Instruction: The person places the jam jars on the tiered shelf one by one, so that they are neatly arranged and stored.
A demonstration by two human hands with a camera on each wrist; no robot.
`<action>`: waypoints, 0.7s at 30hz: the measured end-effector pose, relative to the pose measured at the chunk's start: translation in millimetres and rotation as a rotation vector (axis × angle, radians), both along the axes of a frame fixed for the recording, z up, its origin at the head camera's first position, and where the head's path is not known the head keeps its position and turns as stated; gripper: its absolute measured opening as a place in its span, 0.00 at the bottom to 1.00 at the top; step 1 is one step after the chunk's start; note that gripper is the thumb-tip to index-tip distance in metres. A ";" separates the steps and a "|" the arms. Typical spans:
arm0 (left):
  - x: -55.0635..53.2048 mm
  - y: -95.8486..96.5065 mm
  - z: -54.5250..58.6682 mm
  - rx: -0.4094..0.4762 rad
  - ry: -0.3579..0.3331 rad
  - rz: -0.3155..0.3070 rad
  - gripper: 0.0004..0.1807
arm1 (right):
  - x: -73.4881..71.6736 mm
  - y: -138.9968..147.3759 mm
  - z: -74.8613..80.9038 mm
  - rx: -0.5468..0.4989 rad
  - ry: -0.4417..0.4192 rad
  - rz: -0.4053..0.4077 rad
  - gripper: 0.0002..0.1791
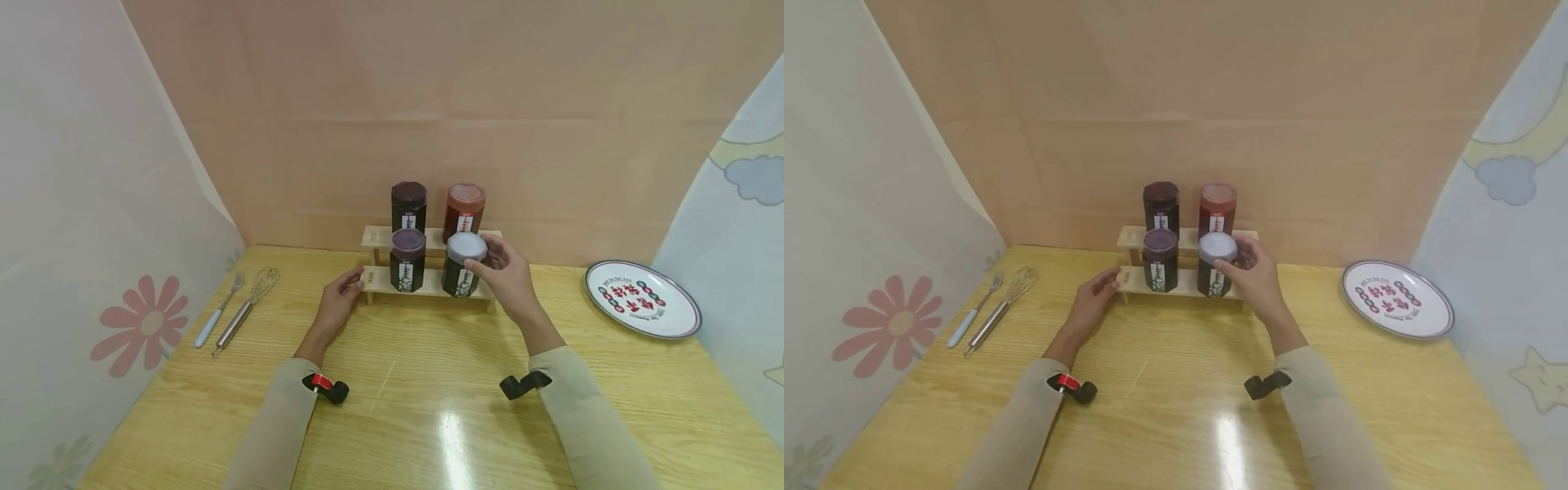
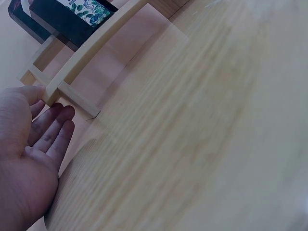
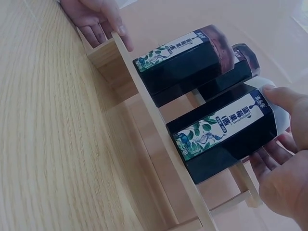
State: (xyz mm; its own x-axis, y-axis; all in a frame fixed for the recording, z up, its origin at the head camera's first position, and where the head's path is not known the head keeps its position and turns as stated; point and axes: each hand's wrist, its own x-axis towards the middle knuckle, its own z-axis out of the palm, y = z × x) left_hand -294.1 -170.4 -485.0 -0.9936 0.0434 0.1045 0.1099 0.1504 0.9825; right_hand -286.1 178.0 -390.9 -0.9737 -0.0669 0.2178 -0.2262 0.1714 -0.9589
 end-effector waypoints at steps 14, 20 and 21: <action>-1.1 2.9 0.1 0.015 0.001 -0.011 0.25 | -6.5 -1.8 -2.7 -0.007 0.036 -0.032 0.36; -1.7 2.0 -0.9 0.015 0.005 -0.008 0.24 | -6.4 -2.5 -3.8 -0.015 0.017 -0.041 0.36; -1.4 1.9 -0.7 0.014 0.003 -0.006 0.24 | -6.4 -2.4 -4.3 -0.012 0.013 -0.039 0.36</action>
